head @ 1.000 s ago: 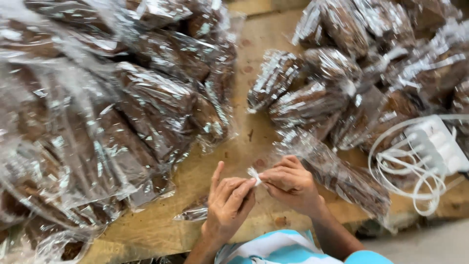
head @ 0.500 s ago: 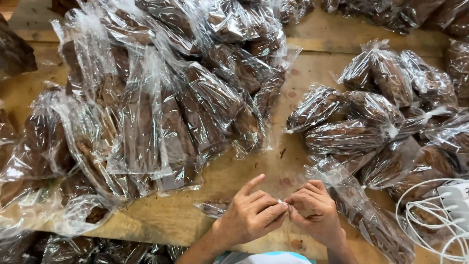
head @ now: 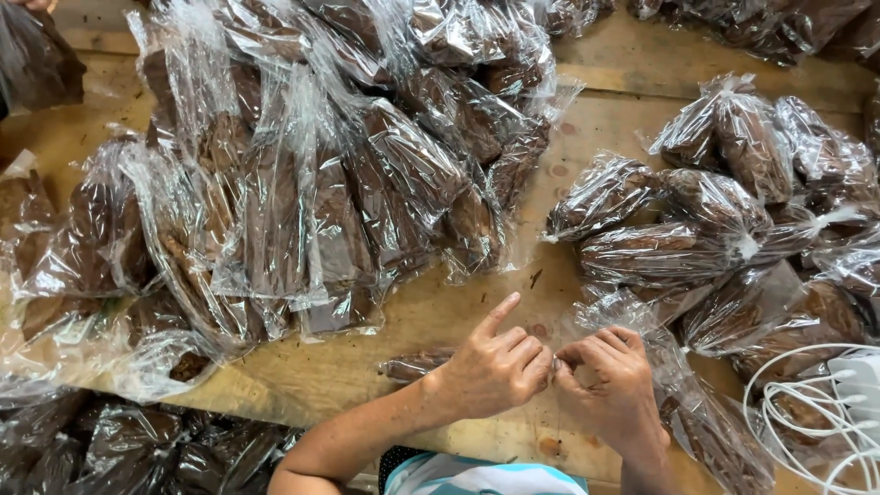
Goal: Wrapping brown rectangular blocks in clear plastic bags and securing them by twisting or tying the tops.
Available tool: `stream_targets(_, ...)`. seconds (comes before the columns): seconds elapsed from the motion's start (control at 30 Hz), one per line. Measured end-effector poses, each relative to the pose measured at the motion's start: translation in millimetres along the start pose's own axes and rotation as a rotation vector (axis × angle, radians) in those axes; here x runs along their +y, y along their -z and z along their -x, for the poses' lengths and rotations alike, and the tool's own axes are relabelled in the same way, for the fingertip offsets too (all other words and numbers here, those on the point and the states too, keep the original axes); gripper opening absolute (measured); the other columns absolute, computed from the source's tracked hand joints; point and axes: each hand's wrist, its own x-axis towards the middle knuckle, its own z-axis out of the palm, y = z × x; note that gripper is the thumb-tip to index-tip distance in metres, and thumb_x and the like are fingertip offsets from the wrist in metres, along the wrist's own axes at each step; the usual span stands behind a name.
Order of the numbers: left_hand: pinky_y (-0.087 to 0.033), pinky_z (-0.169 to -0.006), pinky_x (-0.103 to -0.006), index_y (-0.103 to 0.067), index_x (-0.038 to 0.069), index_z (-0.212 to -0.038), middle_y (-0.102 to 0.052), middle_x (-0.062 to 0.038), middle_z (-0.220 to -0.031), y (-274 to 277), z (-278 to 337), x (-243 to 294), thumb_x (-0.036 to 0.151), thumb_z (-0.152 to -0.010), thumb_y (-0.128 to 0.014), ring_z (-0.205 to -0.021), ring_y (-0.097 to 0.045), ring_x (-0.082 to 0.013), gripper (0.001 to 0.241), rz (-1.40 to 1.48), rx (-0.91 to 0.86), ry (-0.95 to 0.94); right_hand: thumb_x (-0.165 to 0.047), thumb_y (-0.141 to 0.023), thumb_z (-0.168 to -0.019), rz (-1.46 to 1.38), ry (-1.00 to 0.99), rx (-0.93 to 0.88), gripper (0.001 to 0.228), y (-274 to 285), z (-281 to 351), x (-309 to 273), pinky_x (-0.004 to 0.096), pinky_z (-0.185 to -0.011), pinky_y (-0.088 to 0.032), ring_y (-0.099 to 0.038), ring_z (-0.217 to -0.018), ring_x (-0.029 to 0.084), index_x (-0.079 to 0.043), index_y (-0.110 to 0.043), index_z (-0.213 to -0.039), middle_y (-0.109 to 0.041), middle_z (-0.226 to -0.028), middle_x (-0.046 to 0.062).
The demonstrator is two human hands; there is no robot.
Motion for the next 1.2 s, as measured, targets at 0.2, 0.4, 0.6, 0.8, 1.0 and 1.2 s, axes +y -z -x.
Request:
stream_targets(0.2,-0.046,-0.113,-0.0596,-0.067,0.002,-0.09,-0.062,-0.006,-0.073,0.1,-9.6,-2.8,0.026,-0.108,-0.058,-0.064,-0.06,-0.0203,0.031,0.232,0.159,0.105,-0.009,-0.073,-0.084,-0.163,-0.01,-0.081,0.005,1.5,5.4,20.5,0.044,-0.106,-0.043,-0.065,-0.072,0.014,-0.01,-0.069,-0.084,-0.074,-0.081,0.0)
stream_targets(0.4,-0.061,-0.111,-0.0449,-0.073,0.007,-0.089,-0.071,0.003,-0.084,-16.4,3.6,3.4,0.0,-0.079,-0.065,-0.079,-0.066,-0.013,0.014,1.043,0.146,0.537,0.002,-0.066,-0.089,-0.453,0.084,-0.048,0.013,-5.7,6.7,26.6,0.055,-0.123,-0.04,-0.073,-0.089,0.02,-0.004,-0.07,-0.1,-0.076,-0.094,0.005)
stream_targets(0.6,-0.051,-0.117,-0.0452,-0.068,0.014,-0.092,-0.067,0.009,-0.091,2.6,0.6,-9.4,0.012,-0.091,-0.066,-0.097,-0.066,-0.0132,0.003,1.215,0.121,0.697,-0.029,-0.055,-0.107,-1.023,-0.163,-0.112,0.036,-11.4,5.7,10.4,0.053,-0.122,-0.046,-0.056,-0.143,0.037,-0.002,-0.064,-0.13,-0.066,-0.14,0.018)
stream_targets(0.8,-0.049,-0.12,-0.0521,-0.063,0.014,-0.104,-0.067,0.003,-0.091,10.8,-21.1,-19.0,0.015,-0.091,-0.062,-0.08,-0.063,-0.0072,0.013,1.004,0.25,0.518,-0.02,-0.07,-0.1,-1.119,-0.158,-0.203,0.031,-51.5,33.3,11.1,0.023,-0.055,-0.051,-0.055,-0.065,0.008,0.0,-0.067,-0.123,-0.064,-0.09,0.0)
stream_targets(1.0,-0.05,-0.109,-0.0541,-0.033,0.0,-0.161,-0.058,-0.026,-0.141,13.3,-6.1,-8.5,0.044,-0.064,-0.094,-0.127,-0.062,-0.0393,0.122,1.161,-0.052,0.648,0.01,-0.065,-0.089,-1.206,-0.235,0.374,0.004,-45.6,14.8,-2.2,0.057,-0.102,-0.05,-0.07,-0.108,0.046,0.01,-0.068,-0.093,-0.072,-0.105,0.033)
stream_targets(1.2,-0.06,-0.084,-0.0586,-0.03,0.006,-0.161,-0.076,-0.024,-0.104,11.7,15.9,16.4,0.02,-0.068,-0.082,-0.096,-0.074,-0.0472,0.107,0.832,-0.275,0.88,-0.002,-0.067,-0.094,-1.197,-0.258,0.306,0.015,-28.4,8.7,-8.3,0.056,-0.097,-0.059,-0.073,-0.108,0.044,0.008,-0.071,-0.104,-0.072,-0.114,0.031)
